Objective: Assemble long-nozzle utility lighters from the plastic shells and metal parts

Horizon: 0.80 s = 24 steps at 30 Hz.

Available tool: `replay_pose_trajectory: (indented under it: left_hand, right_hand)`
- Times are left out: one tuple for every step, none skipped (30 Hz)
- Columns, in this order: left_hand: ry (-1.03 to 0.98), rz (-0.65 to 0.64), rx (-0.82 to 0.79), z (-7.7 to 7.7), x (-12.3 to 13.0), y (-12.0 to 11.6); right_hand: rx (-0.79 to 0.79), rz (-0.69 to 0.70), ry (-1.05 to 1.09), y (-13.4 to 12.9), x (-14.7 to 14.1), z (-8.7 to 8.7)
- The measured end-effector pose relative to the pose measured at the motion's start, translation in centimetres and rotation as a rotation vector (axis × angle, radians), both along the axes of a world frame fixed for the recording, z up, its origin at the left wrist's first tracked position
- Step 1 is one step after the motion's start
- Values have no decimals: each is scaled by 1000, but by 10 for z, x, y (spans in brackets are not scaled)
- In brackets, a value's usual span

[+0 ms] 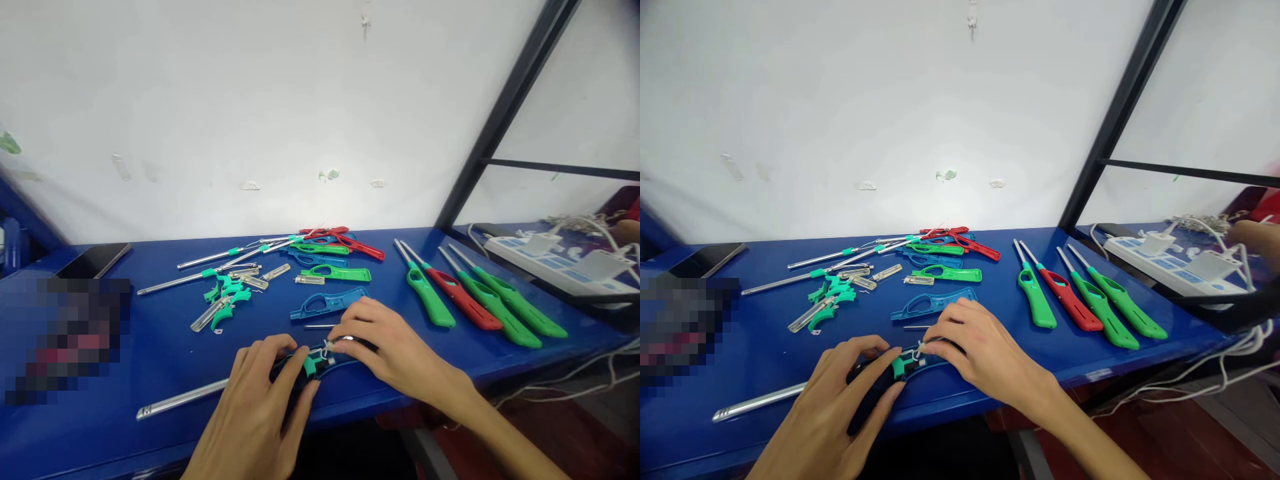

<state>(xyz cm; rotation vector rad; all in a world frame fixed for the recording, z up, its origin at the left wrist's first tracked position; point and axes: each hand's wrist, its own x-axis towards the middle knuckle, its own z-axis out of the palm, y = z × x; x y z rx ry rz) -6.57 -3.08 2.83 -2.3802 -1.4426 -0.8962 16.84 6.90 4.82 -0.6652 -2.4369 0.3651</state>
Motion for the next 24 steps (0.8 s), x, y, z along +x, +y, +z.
replay_pose_trajectory:
  left_hand:
    - [0, 3, -6, 0, 0, 0]
    - [3, 3, -10, 0, -1, -1]
    - [6, -2, -11, 0, -1, -1]
    - [11, -8, -14, 0, -1, -1]
    - [17, -11, -17, 0, -1, -1]
    - [21, -10, -20, 0, -1, -1]
    - [25, -9, -27, 0, -1, -1]
    - [27, -4, -33, 0, 0, -1]
    - [31, 0, -40, 0, 0, -1]
    - [38, 4, -48, 0, 0, -1]
    - [46, 9, -55, 0, 1, -1]
    - [55, 12, -59, 1, 2, 0]
    - [64, 15, -61, 1, 2, 0]
    - [69, 15, -57, 2, 3, 0]
    - [76, 13, -56, 3, 4, 0]
    - [84, 9, -60, 4, 4, 0]
    - [91, 6, -65, 6, 4, 0]
    - [99, 6, -72, 7, 5, 0]
    - [103, 6, -79, 8, 5, 0]
    - [104, 3, -84, 8, 5, 1]
    - [103, 0, -87, 9, 4, 1]
    - [99, -4, -89, 10, 4, 2]
    - [93, -9, -90, 10, 4, 2]
    - [86, -14, -96, 11, 4, 3]
  right_hand:
    - [3, -1, -8, 0, 0, 0]
    - [9, 2, -13, 0, 0, -1]
    - [16, 6, -15, 1, 1, -1]
    - [24, 10, -14, 0, 1, -2]
    - [32, 12, -12, 0, 1, -2]
    - [40, 12, -11, -1, 2, -2]
    - [47, 10, -14, -1, 2, -2]
    - [53, 5, -21, -2, 2, -2]
    - [56, 0, -31, -3, 3, -2]
    - [58, -2, -43, -4, 3, -1]
    - [55, -2, -56, -5, 3, 0]
    - [49, 0, -69, -6, 3, 1]
    - [41, 2, -81, -6, 4, 2]
    - [31, 5, -92, -7, 4, 3]
    - [20, 8, -102, -7, 5, 4]
    - [12, 9, -109, -7, 5, 5]
    - [3, 10, -115, -7, 5, 6]
    - [-3, 10, -117, -7, 6, 6]
    - [-9, 10, -117, -7, 6, 6]
    - [-12, 9, -116, -7, 6, 6]
    - [-14, 8, -114, -6, 5, 6]
    - [-15, 8, -111, -6, 5, 6]
    - [-16, 8, -109, -6, 5, 6]
    - [-16, 8, -107, -6, 5, 5]
